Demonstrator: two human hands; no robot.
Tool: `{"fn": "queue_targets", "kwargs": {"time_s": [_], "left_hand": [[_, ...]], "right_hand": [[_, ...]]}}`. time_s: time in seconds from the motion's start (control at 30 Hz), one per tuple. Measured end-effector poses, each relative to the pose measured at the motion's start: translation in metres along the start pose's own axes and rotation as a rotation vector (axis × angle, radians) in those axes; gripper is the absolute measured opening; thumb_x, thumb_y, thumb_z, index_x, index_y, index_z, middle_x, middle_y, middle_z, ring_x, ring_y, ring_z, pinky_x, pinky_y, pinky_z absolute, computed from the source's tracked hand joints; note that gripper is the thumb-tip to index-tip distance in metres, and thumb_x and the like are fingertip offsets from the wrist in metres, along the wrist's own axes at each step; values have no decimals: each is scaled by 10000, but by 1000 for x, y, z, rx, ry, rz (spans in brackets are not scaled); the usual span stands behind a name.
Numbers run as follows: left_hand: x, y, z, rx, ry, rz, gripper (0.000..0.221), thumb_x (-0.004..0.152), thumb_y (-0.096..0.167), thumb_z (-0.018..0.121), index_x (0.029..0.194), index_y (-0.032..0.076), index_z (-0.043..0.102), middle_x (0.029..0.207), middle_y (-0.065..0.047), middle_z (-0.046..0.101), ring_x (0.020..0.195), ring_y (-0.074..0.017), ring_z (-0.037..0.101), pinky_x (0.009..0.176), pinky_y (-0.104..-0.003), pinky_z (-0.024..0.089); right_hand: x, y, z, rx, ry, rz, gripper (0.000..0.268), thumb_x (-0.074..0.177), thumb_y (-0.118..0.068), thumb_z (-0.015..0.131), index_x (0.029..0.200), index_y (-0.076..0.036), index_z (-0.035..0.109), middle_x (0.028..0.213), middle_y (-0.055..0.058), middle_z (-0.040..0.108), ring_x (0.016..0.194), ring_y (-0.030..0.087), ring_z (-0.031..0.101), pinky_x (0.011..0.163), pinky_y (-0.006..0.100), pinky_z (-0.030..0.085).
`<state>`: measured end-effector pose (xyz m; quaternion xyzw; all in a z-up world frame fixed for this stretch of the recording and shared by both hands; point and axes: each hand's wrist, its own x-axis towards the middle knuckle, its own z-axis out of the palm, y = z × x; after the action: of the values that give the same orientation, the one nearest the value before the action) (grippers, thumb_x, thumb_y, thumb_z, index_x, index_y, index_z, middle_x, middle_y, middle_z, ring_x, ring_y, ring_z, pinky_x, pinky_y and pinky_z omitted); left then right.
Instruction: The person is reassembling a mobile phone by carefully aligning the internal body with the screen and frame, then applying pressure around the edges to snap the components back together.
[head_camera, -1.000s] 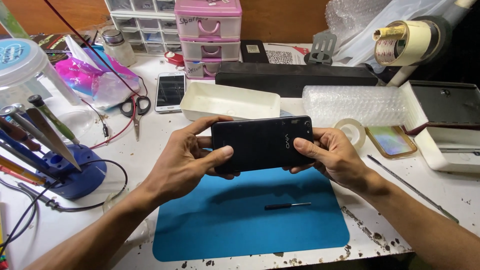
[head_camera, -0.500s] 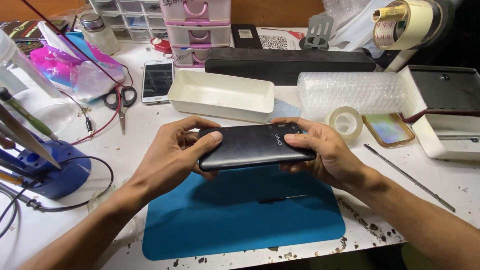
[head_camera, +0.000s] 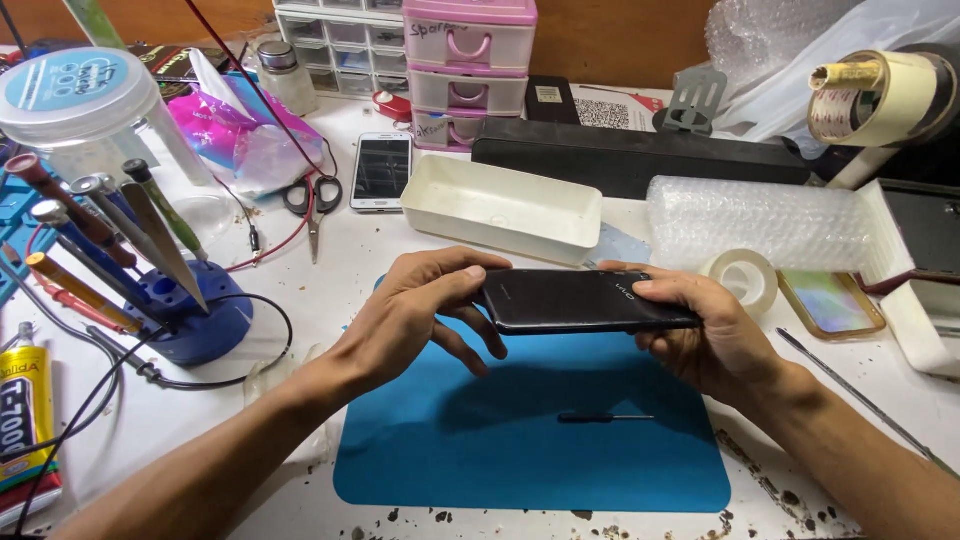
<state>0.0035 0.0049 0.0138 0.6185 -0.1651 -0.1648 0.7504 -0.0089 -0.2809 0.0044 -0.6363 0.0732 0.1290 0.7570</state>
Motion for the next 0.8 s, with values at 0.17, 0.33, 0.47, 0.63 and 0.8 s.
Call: {"fn": "queue_targets", "kwargs": {"time_s": [0.17, 0.33, 0.47, 0.63, 0.8], "left_hand": [[-4, -2, 2, 103, -107, 163, 505, 843, 99, 462, 1266, -97, 656, 875, -276, 748, 735, -350, 795, 499, -457, 675], [-11, -23, 0, 797, -149, 841, 343, 907, 26, 682, 1248, 32, 646, 788, -120, 743, 608, -280, 703, 475, -353, 574], [-20, -32, 1, 1025, -225, 1204, 386, 1038, -13, 699, 1368, -38, 500, 781, -88, 586, 583, -190, 491, 424, -331, 325], [-20, -30, 5, 1041, -237, 1236, 356, 1008, -61, 701, 1318, -85, 529, 818, -115, 653, 582, -182, 539, 412, -316, 369], [-19, -9, 19, 1112, -50, 1035, 199, 902, 27, 747, 1071, 50, 644, 915, -113, 739, 743, -252, 706, 523, -345, 537]], "right_hand": [[6, 8, -15, -29, 14, 35, 566, 872, -221, 582, 1388, -8, 670, 584, 76, 610, 454, 113, 640, 407, 177, 551], [21, 13, -20, -37, -86, 86, 554, 884, -217, 567, 1381, 6, 667, 555, 91, 601, 300, 107, 478, 277, 184, 383], [19, 9, -10, -246, -218, 113, 490, 929, -218, 536, 1343, -23, 711, 427, 53, 519, 243, 124, 445, 214, 202, 219], [17, 6, -7, -236, -213, 118, 483, 926, -221, 545, 1327, -13, 719, 565, 100, 627, 252, 126, 440, 210, 204, 254], [18, 10, -1, -175, 11, 252, 457, 867, -274, 583, 1235, -77, 769, 431, 41, 507, 240, 119, 405, 221, 199, 242]]}}
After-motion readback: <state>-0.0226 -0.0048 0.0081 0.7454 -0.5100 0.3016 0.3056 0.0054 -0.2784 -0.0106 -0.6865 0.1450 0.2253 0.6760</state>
